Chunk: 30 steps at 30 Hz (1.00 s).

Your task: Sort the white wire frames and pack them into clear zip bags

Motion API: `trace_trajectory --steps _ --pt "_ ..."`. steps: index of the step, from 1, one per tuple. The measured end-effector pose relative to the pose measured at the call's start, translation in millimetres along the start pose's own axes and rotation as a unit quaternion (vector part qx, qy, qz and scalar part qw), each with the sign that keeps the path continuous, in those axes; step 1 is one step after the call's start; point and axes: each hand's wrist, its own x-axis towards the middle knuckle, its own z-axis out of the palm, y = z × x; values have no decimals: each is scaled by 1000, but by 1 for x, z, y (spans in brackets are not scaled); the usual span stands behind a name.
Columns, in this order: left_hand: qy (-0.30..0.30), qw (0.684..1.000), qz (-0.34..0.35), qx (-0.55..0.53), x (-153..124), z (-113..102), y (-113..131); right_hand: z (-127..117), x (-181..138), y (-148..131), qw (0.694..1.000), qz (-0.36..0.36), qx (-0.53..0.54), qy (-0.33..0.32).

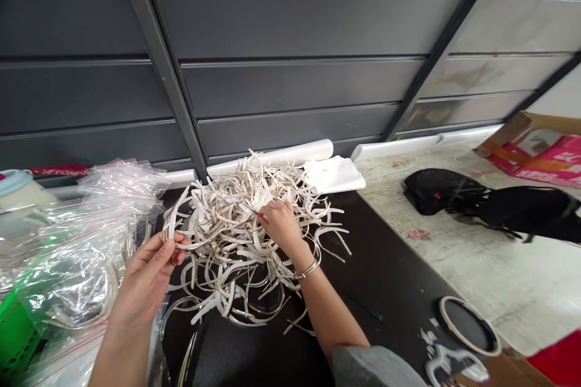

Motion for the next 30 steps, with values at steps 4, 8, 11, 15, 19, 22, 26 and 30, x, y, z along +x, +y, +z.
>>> trace_trajectory --steps 4,8,11,15,19,22,26,30 --pt "-23 999 -14 37 -1 2 0 -11 -2 -8 985 42 158 60" --pt "-30 997 -25 59 -2 7 -1 -24 -9 -13 859 125 481 118" --pt "-37 996 -35 67 -1 13 -3 -22 -11 -16 763 160 607 154" --pt "-35 996 -59 59 -1 18 -9 -18 -10 -18 690 193 671 190" --pt "-11 997 -68 47 -3 22 -14 -20 -9 -18 629 208 731 164" --pt "-10 997 -67 46 -5 24 -14 -25 -8 -17 597 213 764 118" --pt "-9 997 -62 43 -4 23 -14 -28 -9 -16 633 194 743 101" --pt "-18 997 -66 48 -2 19 -13 -29 -12 -13 775 150 606 99"
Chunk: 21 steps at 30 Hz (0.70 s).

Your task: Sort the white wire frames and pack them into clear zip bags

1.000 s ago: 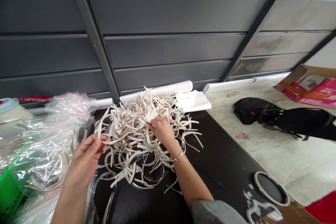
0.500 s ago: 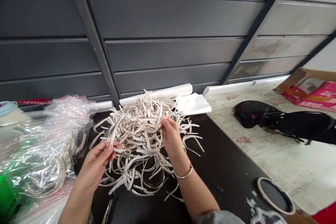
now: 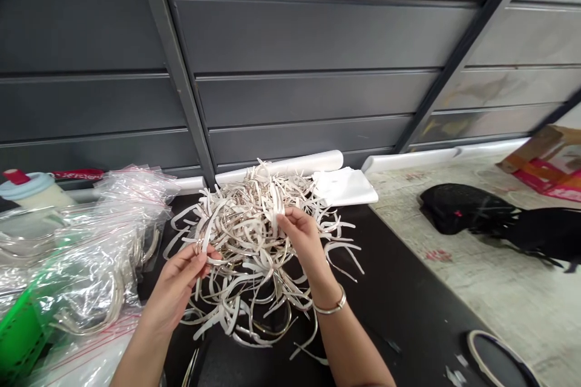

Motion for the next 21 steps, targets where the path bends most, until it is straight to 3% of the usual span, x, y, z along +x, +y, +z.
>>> trace_trajectory --steps 2,6,9,12,14,16,18,21 --pt "-4 1000 1 5 0 -1 0 -1 -1 -2 1000 5 30 -2" --pt "-36 999 5 34 6 -2 -6 1 -2 -8 980 34 196 6" --pt "-66 987 16 143 16 -4 -17 7 -3 -11 951 106 289 -6" --pt "15 945 74 318 22 -7 -26 17 -7 -8 931 150 331 -29" --pt "34 926 107 360 19 -7 -24 26 -13 -5 926 149 343 -53" --pt "-43 946 107 304 12 -3 -18 38 -20 0 924 150 340 -85" --pt "-118 973 81 180 4 3 -11 49 -27 6 926 163 318 -120" --pt "-97 994 51 -6 -4 11 -6 60 -35 14 927 192 285 -150"
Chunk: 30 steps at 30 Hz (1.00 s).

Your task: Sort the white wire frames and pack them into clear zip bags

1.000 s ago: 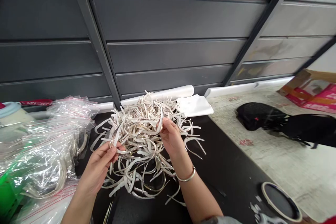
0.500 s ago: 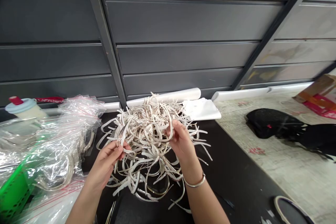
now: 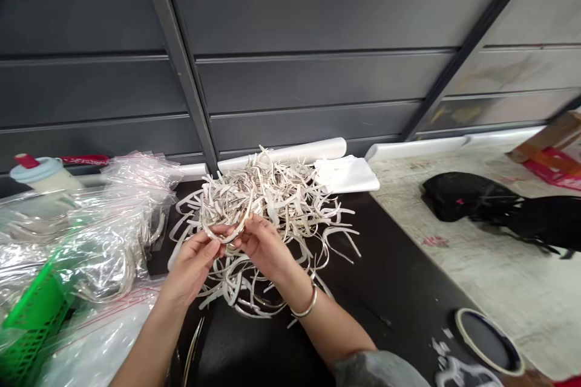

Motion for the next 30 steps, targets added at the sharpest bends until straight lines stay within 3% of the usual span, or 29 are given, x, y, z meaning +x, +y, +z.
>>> trace_trajectory --steps 4,6,8,11,14,21,25,27,30 --pt "67 997 28 -35 2 -4 -1 -5 3 8 998 -3 -51 45" --pt "72 997 35 15 3 -11 -2 -9 4 7 984 -79 -120 104" --pt "66 995 36 65 4 -17 0 -13 3 4 946 -175 -237 133" --pt "43 993 33 100 3 -21 2 -13 0 1 853 -263 -447 58" --pt "31 993 37 110 1 -19 5 -6 -4 3 774 -293 -560 -38" --pt "88 994 33 62 0 -21 13 7 -7 9 719 -323 -609 -90" --pt "133 989 58 -1 0 -26 18 -19 4 -15 701 -344 -624 30" --pt "143 987 62 -45 -1 -27 20 -35 7 -34 694 -312 -643 92" --pt "153 983 65 -77 -2 -26 22 -49 9 -52 682 -265 -669 127"
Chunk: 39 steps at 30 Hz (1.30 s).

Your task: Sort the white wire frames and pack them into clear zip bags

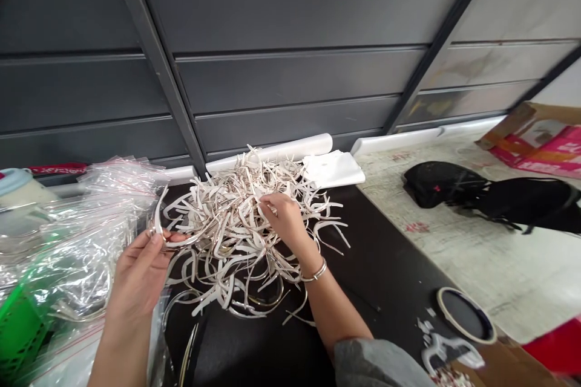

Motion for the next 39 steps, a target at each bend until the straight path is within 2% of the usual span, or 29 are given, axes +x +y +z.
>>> trace_trajectory --steps 2,6,10,12,14,16,19,22,24,25,27,29,31,33,36,37,39 --pt "1 1000 1 1 0 1 -1 3 0 2 999 9 -15 -38" --pt "-1 1000 -10 20 1 1 -2 32 -9 -2 984 3 -88 -153" --pt "3 999 -19 31 0 -3 1 51 -19 -8 955 -105 -138 -241" --pt "6 999 -11 33 0 -4 2 50 -22 -10 935 -153 -144 -287" --pt "11 999 0 35 1 -6 2 46 -24 -13 924 -160 -162 -306" --pt "19 999 10 37 2 -7 2 41 -24 -14 925 -146 -173 -306" --pt "25 999 21 38 3 -8 2 36 -21 -16 941 -120 -133 -287" --pt "26 999 28 37 3 -8 2 35 -15 -16 967 -90 -117 -206" --pt "25 999 28 36 3 -8 3 36 -12 -14 971 -87 -163 -152" --pt "24 999 26 35 3 -9 3 36 -12 -13 967 -89 -189 -145" --pt "22 999 18 34 2 -9 3 35 -13 -11 954 -96 -224 -177" --pt "23 999 13 33 2 -9 3 31 -16 -11 945 -96 -216 -228" --pt "28 999 12 32 2 -10 3 24 -18 -11 946 -97 -164 -263" --pt "30 999 10 27 3 -11 3 19 -15 -9 960 -84 -80 -253" --pt "21 1000 8 14 3 -11 4 17 7 3 987 10 -3 -158" --pt "16 1000 9 12 3 -11 4 19 19 8 990 50 -8 -129" --pt "9 1000 16 14 1 -10 6 26 44 21 989 87 -40 -114"
